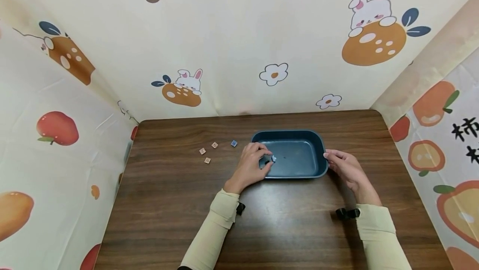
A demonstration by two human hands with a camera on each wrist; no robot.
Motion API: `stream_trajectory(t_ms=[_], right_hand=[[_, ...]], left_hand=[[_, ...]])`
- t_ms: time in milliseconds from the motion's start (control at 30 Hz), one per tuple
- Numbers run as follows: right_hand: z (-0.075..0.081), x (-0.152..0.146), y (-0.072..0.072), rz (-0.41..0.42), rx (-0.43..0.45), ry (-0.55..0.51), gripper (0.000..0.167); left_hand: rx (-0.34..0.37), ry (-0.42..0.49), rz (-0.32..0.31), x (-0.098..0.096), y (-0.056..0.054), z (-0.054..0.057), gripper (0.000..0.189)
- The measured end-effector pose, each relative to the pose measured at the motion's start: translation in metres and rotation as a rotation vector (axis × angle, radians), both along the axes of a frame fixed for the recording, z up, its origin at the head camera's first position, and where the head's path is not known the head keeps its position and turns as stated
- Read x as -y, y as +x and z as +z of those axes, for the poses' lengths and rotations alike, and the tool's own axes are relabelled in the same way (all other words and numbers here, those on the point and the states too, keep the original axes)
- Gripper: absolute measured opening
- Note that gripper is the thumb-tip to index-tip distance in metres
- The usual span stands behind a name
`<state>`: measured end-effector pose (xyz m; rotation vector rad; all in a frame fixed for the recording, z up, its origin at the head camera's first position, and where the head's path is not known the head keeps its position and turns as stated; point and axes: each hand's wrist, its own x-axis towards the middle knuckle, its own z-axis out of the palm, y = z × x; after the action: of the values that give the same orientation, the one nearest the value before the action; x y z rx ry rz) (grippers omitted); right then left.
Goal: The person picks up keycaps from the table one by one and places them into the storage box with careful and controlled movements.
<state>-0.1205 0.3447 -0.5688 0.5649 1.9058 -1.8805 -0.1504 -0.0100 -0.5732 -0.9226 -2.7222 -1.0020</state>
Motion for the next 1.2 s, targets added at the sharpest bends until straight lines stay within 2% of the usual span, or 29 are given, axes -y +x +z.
stream_trajectory(t_ms=[133,300,367,500,700,933,1067,1200], right_hand=[[0.001,0.001,0.000,0.004,-0.001,-0.004,0.029],[0.005,0.003,-0.001,0.004,-0.007,-0.006,0.032],[0.006,0.004,-0.001,0.005,-0.005,-0.004,0.031],[0.007,0.004,-0.001,-0.006,-0.011,-0.017,0.018],[0.007,0.002,0.000,-0.019,-0.020,-0.039,0.005],[0.006,0.003,0.000,-0.012,-0.013,-0.025,0.011],[0.006,0.004,0.001,0.000,-0.011,0.005,0.017],[0.006,0.004,0.003,0.001,-0.026,0.010,0.015]], left_hand=[[0.047,0.027,-0.008,0.003,0.001,0.002,0.029],[0.031,0.079,0.019,0.010,0.002,0.003,0.029],[0.018,0.106,0.048,0.015,0.002,0.004,0.029],[0.007,0.139,0.123,0.029,0.000,0.006,0.028],[0.020,0.148,0.222,0.055,-0.002,0.006,0.029],[0.008,0.158,0.316,0.093,0.001,0.000,0.029],[0.033,0.159,0.373,0.113,0.008,-0.005,0.031],[0.063,0.145,0.427,0.130,0.014,-0.010,0.034]])
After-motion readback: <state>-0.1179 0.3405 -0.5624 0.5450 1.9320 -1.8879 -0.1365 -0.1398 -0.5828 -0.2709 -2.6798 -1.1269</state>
